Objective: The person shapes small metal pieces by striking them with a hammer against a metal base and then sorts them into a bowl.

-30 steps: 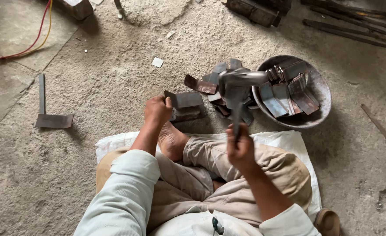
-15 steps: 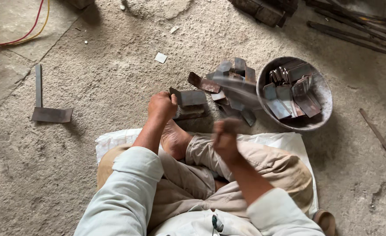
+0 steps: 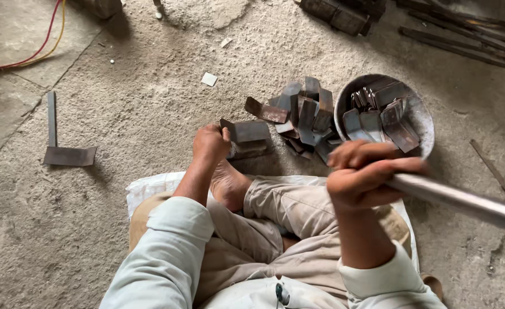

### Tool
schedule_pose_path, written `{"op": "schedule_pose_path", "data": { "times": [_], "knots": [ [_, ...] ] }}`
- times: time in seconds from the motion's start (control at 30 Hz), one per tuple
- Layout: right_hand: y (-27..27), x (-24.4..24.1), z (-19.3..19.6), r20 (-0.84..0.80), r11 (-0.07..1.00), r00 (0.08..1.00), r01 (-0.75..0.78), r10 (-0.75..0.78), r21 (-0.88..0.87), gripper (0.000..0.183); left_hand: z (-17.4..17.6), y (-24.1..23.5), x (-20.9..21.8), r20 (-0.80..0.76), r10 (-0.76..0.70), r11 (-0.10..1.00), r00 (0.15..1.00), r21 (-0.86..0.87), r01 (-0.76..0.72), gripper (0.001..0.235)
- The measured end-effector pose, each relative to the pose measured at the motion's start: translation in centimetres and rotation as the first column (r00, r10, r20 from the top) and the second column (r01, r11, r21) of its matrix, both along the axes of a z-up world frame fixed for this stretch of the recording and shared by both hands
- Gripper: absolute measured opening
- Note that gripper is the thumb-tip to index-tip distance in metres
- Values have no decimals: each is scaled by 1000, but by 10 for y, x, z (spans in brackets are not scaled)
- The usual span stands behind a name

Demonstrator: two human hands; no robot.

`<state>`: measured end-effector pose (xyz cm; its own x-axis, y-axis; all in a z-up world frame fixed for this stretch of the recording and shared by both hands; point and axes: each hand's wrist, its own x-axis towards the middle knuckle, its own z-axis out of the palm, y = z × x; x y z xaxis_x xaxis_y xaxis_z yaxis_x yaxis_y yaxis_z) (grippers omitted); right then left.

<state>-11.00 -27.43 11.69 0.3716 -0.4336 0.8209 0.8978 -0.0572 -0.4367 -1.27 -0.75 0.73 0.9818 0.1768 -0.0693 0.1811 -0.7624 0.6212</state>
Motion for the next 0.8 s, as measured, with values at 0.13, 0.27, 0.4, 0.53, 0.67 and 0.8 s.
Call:
{"op": "schedule_pose_path", "data": {
  "times": [0.13,0.27,0.4,0.53,0.67,0.8],
  "knots": [
    [34,-14,-85,-164,559,845,180,-510,-809,9,-8,0,0,24,1,1000,1000,22,-2,35],
    [35,-12,-102,-797,691,403,-409,-449,-596,26,-12,7,5,86,-17,1000,996,28,14,33],
    [14,-5,-35,-478,820,817,-13,-321,-573,9,-14,16,7,87,-80,992,993,100,72,33],
    [-5,-1,20,-113,979,991,44,-67,-197,8,-14,16,-2,85,-46,999,995,24,44,33],
    [-1,5,-11,-10,1000,1000,-27,27,-7,13,-7,16,-1,20,-32,998,999,46,31,36],
    [30,-9,-87,-64,445,862,194,-502,-874,11,-11,16,-1,66,-45,998,997,57,42,35]
  ]
}}
